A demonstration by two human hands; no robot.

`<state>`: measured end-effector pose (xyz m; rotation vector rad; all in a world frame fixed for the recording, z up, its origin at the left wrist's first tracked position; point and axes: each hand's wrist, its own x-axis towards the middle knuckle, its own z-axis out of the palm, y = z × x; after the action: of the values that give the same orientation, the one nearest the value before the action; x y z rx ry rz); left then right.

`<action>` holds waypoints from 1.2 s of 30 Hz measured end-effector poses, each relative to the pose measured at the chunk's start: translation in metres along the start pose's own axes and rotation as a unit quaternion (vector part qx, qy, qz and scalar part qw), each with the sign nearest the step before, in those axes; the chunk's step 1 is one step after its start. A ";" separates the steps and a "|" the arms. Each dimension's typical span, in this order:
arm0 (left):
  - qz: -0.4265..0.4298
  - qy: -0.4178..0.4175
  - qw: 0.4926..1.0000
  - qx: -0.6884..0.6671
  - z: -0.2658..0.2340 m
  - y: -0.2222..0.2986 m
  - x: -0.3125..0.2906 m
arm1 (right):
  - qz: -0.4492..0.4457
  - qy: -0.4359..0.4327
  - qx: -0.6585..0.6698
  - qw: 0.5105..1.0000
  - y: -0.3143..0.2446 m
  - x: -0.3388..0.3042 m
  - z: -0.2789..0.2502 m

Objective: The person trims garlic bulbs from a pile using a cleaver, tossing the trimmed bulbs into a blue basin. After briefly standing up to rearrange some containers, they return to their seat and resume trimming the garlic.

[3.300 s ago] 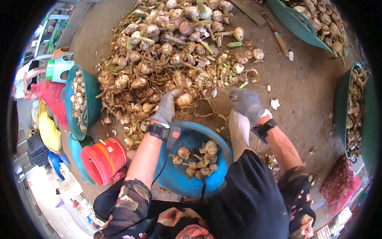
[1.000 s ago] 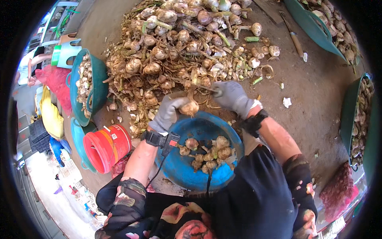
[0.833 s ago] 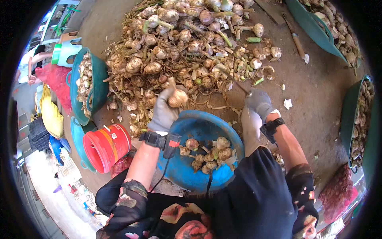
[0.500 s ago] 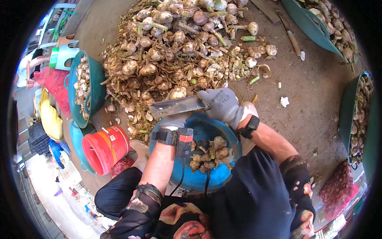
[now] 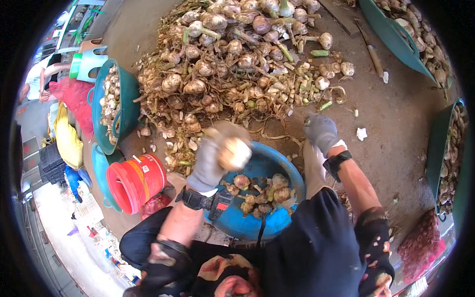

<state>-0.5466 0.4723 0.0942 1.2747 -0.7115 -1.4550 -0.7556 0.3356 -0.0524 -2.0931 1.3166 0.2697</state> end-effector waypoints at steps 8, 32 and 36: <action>-0.040 0.451 0.891 -0.026 -0.102 0.005 0.085 | 0.014 -0.025 0.112 0.993 -0.017 0.008 0.004; -0.051 0.128 0.947 0.292 -0.016 -0.021 0.051 | -0.047 -0.075 -0.014 0.996 -0.023 0.007 -0.044; -0.084 0.212 0.924 -0.308 -0.026 -0.044 0.064 | 0.101 -0.023 0.062 0.993 0.019 0.002 -0.026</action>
<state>-0.5294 0.4300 0.0261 1.1015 0.1510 -1.3191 -0.7747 0.3122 -0.0409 -1.8418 1.4801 0.3122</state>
